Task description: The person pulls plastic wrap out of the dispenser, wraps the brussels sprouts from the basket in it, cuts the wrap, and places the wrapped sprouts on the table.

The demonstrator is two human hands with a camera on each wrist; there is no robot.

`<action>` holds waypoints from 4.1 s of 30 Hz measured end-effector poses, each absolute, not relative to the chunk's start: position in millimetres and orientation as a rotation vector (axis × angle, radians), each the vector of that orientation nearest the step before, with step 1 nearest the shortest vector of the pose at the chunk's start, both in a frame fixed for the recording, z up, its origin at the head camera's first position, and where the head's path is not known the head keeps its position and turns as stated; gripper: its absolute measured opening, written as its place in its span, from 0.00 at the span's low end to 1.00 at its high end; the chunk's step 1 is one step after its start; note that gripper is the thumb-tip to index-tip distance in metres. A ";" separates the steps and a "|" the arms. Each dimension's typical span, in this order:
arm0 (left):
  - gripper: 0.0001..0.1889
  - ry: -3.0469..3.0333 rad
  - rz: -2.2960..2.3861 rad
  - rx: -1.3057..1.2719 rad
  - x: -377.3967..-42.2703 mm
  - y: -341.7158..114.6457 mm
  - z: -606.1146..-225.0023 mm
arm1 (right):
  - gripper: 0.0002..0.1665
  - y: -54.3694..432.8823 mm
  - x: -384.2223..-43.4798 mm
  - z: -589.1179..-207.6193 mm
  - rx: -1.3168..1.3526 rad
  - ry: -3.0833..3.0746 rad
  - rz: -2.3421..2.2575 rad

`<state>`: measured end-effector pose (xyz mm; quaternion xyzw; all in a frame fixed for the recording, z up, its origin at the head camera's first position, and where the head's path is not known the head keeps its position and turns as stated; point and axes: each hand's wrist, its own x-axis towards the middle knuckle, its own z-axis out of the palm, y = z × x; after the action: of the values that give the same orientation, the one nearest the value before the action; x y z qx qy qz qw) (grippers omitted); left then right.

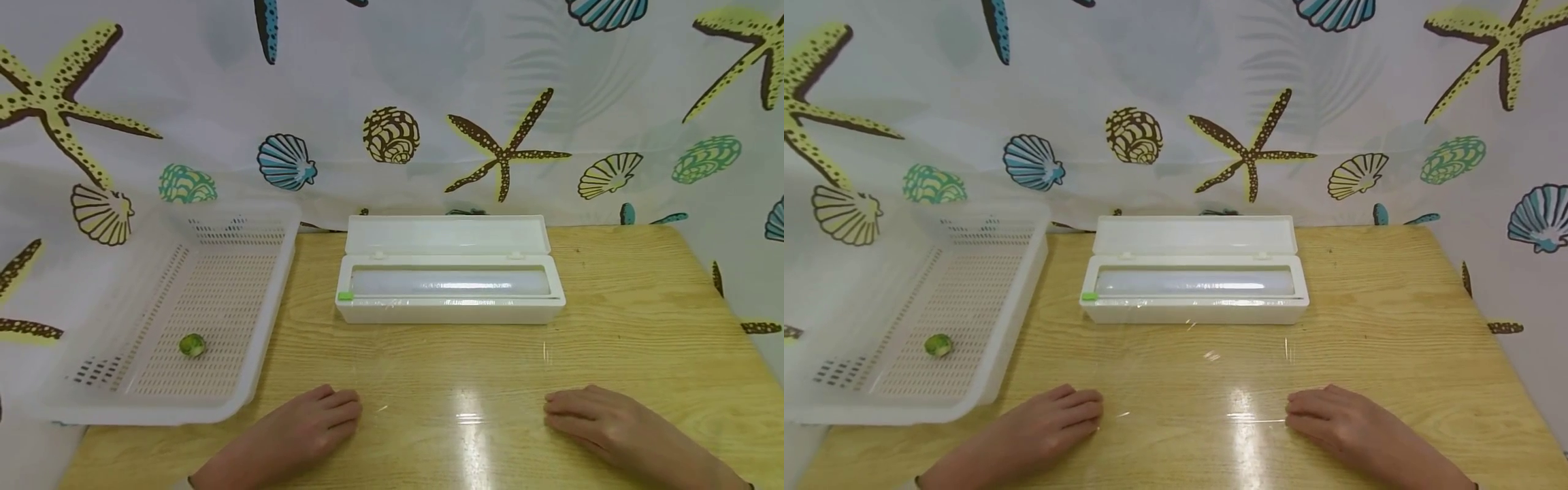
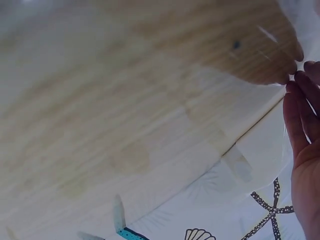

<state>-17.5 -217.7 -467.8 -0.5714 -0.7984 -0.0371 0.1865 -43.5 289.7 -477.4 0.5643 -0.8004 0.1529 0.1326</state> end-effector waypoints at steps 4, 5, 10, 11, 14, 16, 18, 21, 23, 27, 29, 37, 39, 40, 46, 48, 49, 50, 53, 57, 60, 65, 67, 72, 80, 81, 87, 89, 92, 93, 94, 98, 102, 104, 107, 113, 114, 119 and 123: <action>0.25 -2.261 -0.175 -1.595 -15.4 -221.1 -469.3 | 0.28 292.9 -41.5 -479.7 1.638 -2.319 0.441; 0.24 -2.267 -0.203 -1.588 -14.8 -222.1 -469.5 | 0.27 294.0 -40.7 -479.8 1.636 -2.320 0.426; 0.23 -2.272 -0.222 -1.579 -12.5 -225.1 -469.5 | 0.27 298.8 -36.4 -479.5 1.640 -2.331 0.388; 0.23 -2.274 -0.215 -1.580 -12.0 -225.2 -469.0 | 0.27 299.8 -35.7 -479.2 1.638 -2.340 0.377; 0.22 -2.313 -0.248 -1.575 -9.7 -225.8 -467.4 | 0.26 302.1 -34.0 -478.4 1.628 -2.370 0.357; 0.21 -2.325 -0.275 -1.566 -8.3 -226.6 -466.4 | 0.26 303.2 -33.6 -477.9 1.630 -2.372 0.338; 0.21 -2.321 -0.290 -1.558 -7.4 -227.5 -465.8 | 0.27 304.1 -33.4 -477.4 1.637 -2.356 0.306; 0.21 -2.287 -0.279 -1.553 -7.5 -228.5 -465.3 | 0.27 305.0 -33.4 -477.0 1.647 -2.321 0.283; 0.20 -2.269 -0.274 -1.553 -8.0 -228.7 -465.2 | 0.27 304.9 -33.2 -476.8 1.635 -2.316 0.295; 0.18 -2.226 -0.318 -1.548 -10.4 -228.0 -464.8 | 0.24 302.8 -34.7 -476.6 1.611 -2.334 0.387; 0.17 -2.200 -0.368 -1.530 -11.9 -226.6 -463.9 | 0.20 300.8 -36.7 -476.1 1.606 -2.340 0.449; 0.16 -2.149 -0.555 -1.323 -18.1 -224.8 -449.3 | 0.17 296.5 -46.3 -470.7 1.557 -2.321 0.519; 0.17 -2.160 -0.610 -1.259 -18.4 -225.2 -445.2 | 0.19 295.9 -48.5 -470.0 1.528 -2.324 0.534; 0.17 -2.158 -0.639 -1.238 -19.2 -224.8 -443.1 | 0.20 296.3 -49.6 -469.6 1.512 -2.330 0.537; 0.16 -2.133 -0.757 -1.164 -19.3 -220.6 -431.8 | 0.21 292.8 -56.4 -469.5 1.432 -2.285 0.627; 0.16 -2.134 -0.793 -1.136 -19.6 -218.7 -428.0 | 0.22 290.9 -59.0 -469.3 1.411 -2.257 0.641; 0.16 -2.138 -0.815 -1.121 -19.6 -218.3 -426.0 | 0.22 290.0 -59.5 -469.2 1.397 -2.255 0.649; 0.16 -2.141 -0.831 -1.105 -19.7 -217.9 -424.0 | 0.22 289.2 -60.0 -469.3 1.391 -2.245 0.654; 0.17 -2.162 -0.865 -1.063 -20.8 -218.0 -418.0 | 0.24 288.0 -59.7 -468.4 1.349 -2.271 0.656; 0.18 -2.198 -0.920 -0.990 -22.0 -221.6 -411.8 | 0.25 286.9 -59.8 -465.2 1.295 -2.343 0.672; 0.19 -2.232 -1.003 -0.912 -23.4 -225.8 -408.4 | 0.26 285.7 -62.0 -461.4 1.251 -2.400 0.727; 0.13 -2.294 -1.096 -0.786 -25.8 -234.0 -401.5 | 0.19 285.6 -65.8 -456.8 1.164 -2.476 0.865; 0.19 -2.320 -1.105 -0.734 -26.2 -237.7 -398.0 | 0.15 285.5 -67.2 -455.7 1.121 -2.505 0.910; 0.22 -2.386 -1.108 -0.585 -26.9 -248.6 -390.4 | 0.28 282.8 -73.0 -453.5 1.013 -2.527 0.998; 0.21 -2.423 -1.163 -0.417 -33.4 -264.4 -387.6 | 0.33 279.0 -85.8 -454.4 0.860 -2.497 1.073; 0.21 -2.425 -1.152 -0.398 -34.3 -266.7 -387.7 | 0.32 278.3 -87.4 -454.2 0.844 -2.501 1.076; 0.19 -2.407 -1.128 -0.337 -39.6 -279.7 -387.8 | 0.32 272.7 -94.0 -452.7 0.768 -2.480 1.124; 0.19 -2.405 -1.125 -0.328 -40.9 -283.9 -387.4 | 0.33 270.7 -95.9 -452.2 0.746 -2.463 1.171; 0.18 -2.417 -1.103 -0.308 -42.4 -290.5 -387.2 | 0.33 268.0 -98.3 -451.8 0.707 -2.443 1.249; 0.18 -2.421 -1.096 -0.297 -42.9 -292.5 -387.4 | 0.33 267.2 -99.2 -451.9 0.693 -2.443 1.270; 0.18 -2.430 -1.087 -0.280 -43.2 -294.6 -387.4 | 0.33 266.4 -100.5 -451.7 0.676 -2.444 1.284; 0.18 -2.446 -1.082 -0.229 -44.6 -301.5 -388.9 | 0.33 265.3 -104.3 -452.3 0.592 -2.462 1.365; 0.17 -2.474 -1.081 -0.200 -44.9 -306.3 -390.6 | 0.31 264.8 -106.6 -452.2 0.519 -2.486 1.476; 0.17 -2.482 -1.068 -0.198 -46.3 -309.3 -391.1 | 0.31 265.2 -108.9 -451.5 0.506 -2.507 1.493; 0.17 -2.489 -1.053 -0.176 -49.9 -315.5 -391.5 | 0.34 265.9 -113.6 -450.8 0.495 -2.535 1.503; 0.18 -2.541 -0.999 -0.116 -55.3 -333.0 -394.5 | 0.35 265.8 -117.8 -450.6 0.482 -2.552 1.536; 0.18 -2.554 -0.986 -0.112 -55.3 -336.2 -395.3 | 0.35 265.5 -118.2 -450.3 0.481 -2.550 1.542; 0.20 -2.645 -0.921 -0.068 -58.3 -348.8 -395.4 | 0.35 266.5 -119.8 -448.7 0.489 -2.545 1.551; 0.22 -2.753 -0.885 -0.033 -60.3 -360.5 -393.2 | 0.35 265.3 -122.2 -449.9 0.519 -2.528 1.592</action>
<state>-60.3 -360.5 -393.2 -0.0115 -0.9446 -0.3036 0.1243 -122.2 265.3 -449.9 0.1708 -0.8325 0.5242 0.0548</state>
